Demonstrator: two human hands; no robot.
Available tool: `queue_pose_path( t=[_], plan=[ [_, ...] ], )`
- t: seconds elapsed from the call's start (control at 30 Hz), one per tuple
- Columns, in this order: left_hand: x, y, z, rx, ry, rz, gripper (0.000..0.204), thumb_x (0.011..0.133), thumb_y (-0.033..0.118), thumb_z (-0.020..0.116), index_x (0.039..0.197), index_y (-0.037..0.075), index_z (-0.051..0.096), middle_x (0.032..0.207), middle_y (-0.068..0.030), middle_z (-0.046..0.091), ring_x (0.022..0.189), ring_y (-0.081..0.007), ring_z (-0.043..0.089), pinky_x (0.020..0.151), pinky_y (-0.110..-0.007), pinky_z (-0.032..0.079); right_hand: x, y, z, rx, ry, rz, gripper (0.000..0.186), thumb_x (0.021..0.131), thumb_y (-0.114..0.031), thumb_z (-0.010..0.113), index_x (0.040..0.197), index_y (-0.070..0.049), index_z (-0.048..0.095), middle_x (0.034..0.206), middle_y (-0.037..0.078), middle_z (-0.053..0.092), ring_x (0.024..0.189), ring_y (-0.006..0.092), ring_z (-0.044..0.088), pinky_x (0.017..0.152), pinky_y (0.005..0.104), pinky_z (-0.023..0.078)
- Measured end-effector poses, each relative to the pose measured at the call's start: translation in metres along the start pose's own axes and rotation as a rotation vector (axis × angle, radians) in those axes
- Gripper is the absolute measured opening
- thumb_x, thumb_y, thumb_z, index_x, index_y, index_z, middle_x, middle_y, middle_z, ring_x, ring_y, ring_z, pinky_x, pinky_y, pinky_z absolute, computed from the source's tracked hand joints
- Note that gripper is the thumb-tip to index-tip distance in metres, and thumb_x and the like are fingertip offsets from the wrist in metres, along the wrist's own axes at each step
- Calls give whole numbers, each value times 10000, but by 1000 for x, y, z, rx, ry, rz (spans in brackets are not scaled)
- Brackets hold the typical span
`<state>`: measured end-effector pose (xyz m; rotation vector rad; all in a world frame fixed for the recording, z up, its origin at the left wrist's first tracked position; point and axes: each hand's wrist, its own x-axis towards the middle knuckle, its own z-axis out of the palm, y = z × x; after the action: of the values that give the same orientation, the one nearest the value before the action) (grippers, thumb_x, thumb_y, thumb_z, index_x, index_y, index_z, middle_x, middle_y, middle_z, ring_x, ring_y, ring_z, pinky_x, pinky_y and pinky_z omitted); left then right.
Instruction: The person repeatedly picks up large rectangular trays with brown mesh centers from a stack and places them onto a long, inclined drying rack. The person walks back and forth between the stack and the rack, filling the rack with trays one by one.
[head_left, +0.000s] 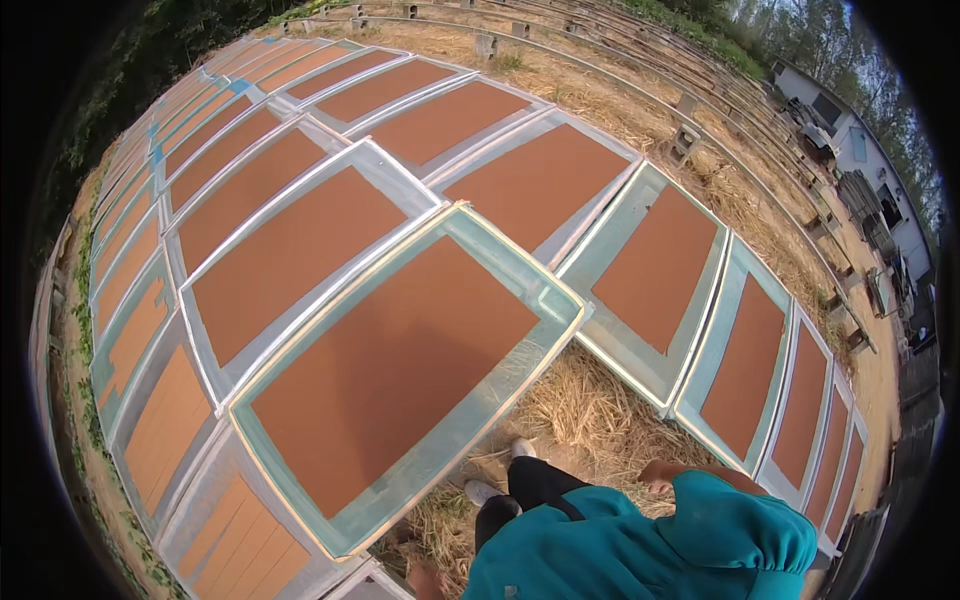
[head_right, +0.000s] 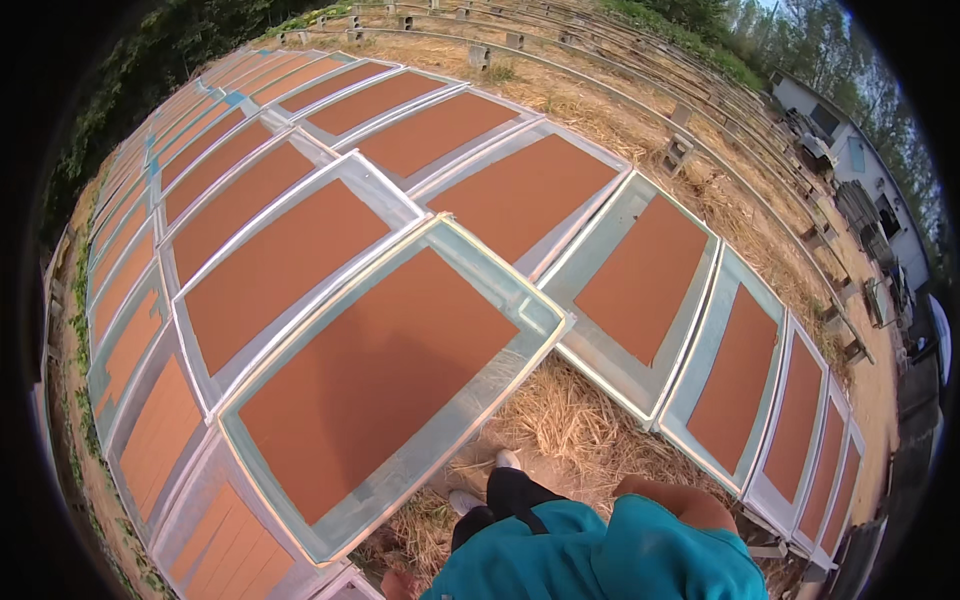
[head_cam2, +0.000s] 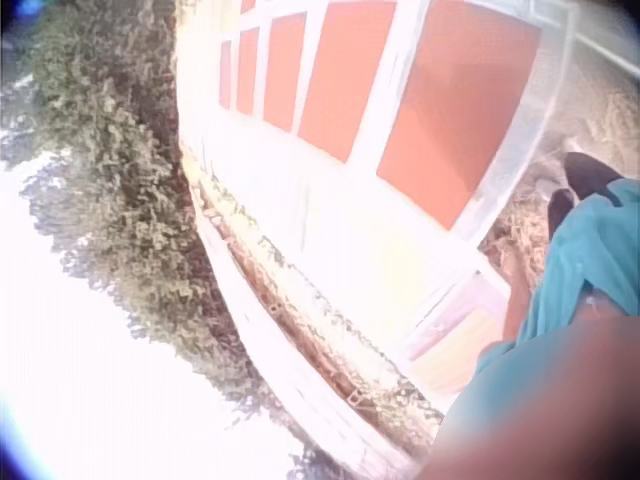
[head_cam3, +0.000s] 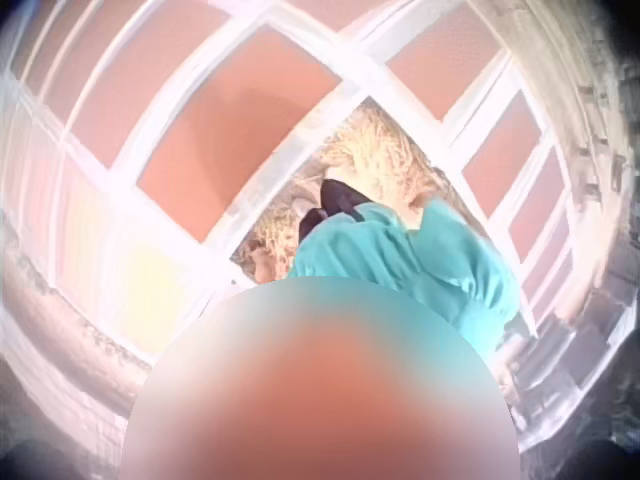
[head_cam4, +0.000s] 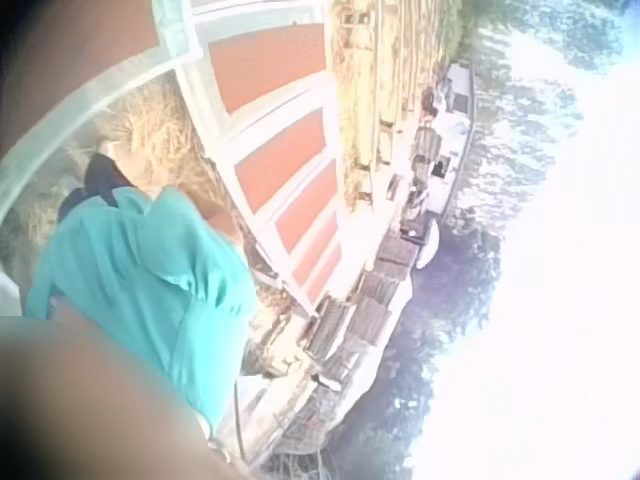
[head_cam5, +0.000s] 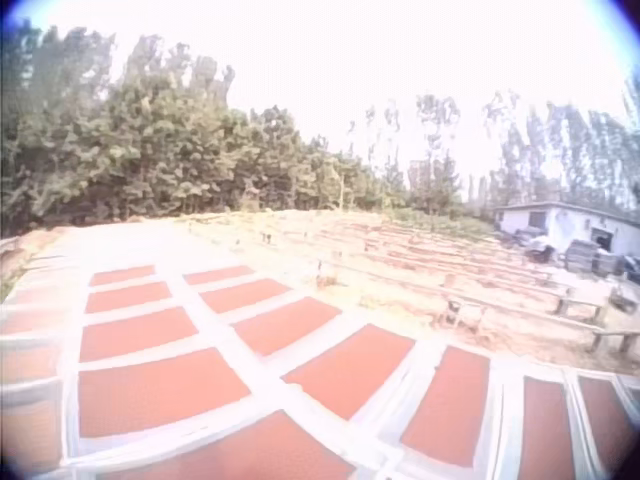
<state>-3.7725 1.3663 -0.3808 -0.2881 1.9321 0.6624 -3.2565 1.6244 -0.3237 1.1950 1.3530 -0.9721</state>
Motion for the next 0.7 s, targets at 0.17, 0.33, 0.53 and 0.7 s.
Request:
queue_pose_path(
  t=[0.17, 0.33, 0.53, 0.7],
  plan=[
    [-34, 41, 48, 491, -131, 173, 168, 781, 143, 505, 900, 27, 534, 782, -105, 522, 735, -223, 571, 553, -356, 440, -7, 38, 161, 322, 185, -143, 359, 843, -137, 482, 1201, -122, 467, 1122, 111, 527, 917, 299, 565, 771, 403, 519],
    [-91, 88, 228, 952, -396, 426, 150, 775, 129, 497, 875, 25, 536, 768, -112, 531, 706, -228, 570, 536, -359, 438, 22, 59, 331, 1055, 143, 135, 246, 703, -189, 543, 907, -86, 632, 930, 124, 617, 911, 283, 586, 690, 426, 493],
    [-208, 30, 415, 1377, -569, 629, 130, 768, 113, 487, 846, 22, 538, 751, -121, 542, 671, -233, 569, 516, -364, 437, 15, 44, 561, 1675, 294, 550, 318, 728, -224, 427, 793, -17, 660, 806, 158, 640, 758, 291, 625, 673, 405, 489],
    [-285, -43, 512, 1619, -668, 756, 116, 762, 100, 479, 821, 20, 540, 737, -128, 550, 641, -238, 568, 499, -367, 436, -44, 27, 633, 1852, 383, 851, 324, 733, -270, 446, 797, -34, 658, 862, 167, 630, 846, 290, 608, 720, 380, 480]
  ],
)
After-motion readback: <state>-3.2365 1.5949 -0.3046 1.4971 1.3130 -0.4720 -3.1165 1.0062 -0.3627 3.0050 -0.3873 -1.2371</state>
